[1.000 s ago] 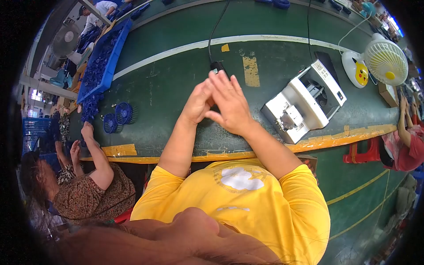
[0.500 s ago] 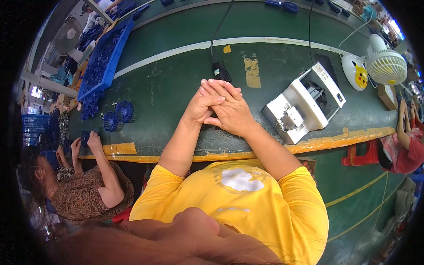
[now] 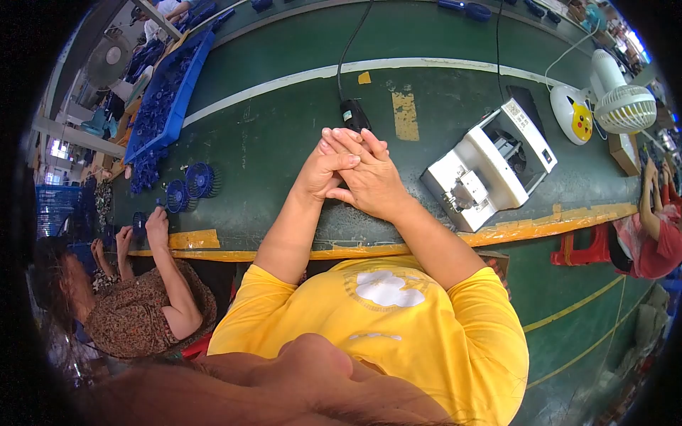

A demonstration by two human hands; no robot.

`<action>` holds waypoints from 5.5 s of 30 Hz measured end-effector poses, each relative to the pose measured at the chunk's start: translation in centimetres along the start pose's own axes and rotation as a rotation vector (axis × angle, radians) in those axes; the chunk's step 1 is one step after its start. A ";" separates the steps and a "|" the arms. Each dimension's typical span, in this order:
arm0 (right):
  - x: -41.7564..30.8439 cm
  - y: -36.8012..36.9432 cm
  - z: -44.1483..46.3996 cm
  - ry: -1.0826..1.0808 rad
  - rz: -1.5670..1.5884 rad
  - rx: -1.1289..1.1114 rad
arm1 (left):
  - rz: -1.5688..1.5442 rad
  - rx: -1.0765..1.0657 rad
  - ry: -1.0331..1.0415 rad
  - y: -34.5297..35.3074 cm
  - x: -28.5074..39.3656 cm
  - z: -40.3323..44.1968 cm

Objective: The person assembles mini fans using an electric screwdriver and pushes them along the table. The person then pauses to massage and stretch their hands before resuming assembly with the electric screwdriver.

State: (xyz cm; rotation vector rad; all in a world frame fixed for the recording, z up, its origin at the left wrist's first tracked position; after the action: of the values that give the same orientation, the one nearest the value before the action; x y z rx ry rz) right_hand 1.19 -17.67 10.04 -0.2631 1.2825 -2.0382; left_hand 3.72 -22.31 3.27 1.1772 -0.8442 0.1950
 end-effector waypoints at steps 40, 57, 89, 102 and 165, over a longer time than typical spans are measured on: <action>1.2 -1.2 0.0 0.024 0.204 0.187 | 0.352 0.004 0.098 0.3 1.1 0.5; 8.6 4.4 -2.0 0.719 0.217 -0.245 | 1.491 0.664 0.851 -0.8 12.5 -4.9; 11.5 -16.5 -10.7 0.411 1.410 0.608 | 2.057 0.264 0.383 4.6 -0.3 -10.9; 11.3 -16.0 -8.1 0.340 1.321 0.557 | 1.705 -0.168 0.546 9.8 -6.5 -9.3; 6.8 -7.9 -6.3 0.324 1.582 0.267 | 1.698 -0.225 0.694 11.2 -6.5 -9.7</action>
State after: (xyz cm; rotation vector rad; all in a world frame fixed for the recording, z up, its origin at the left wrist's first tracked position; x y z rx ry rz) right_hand -10.55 -15.55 12.44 0.9572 0.8071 -0.7984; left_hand -2.24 -7.54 5.96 -0.1372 -0.9744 1.7111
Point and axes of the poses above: each hand's wrist, its own z-axis towards the middle knuckle, its own y-axis out of the palm, x = y × z, the point moved 10 cm from there along z, towards the middle knuckle, and after that the axes turned 6 degrees about y, right-handed, at the moved point
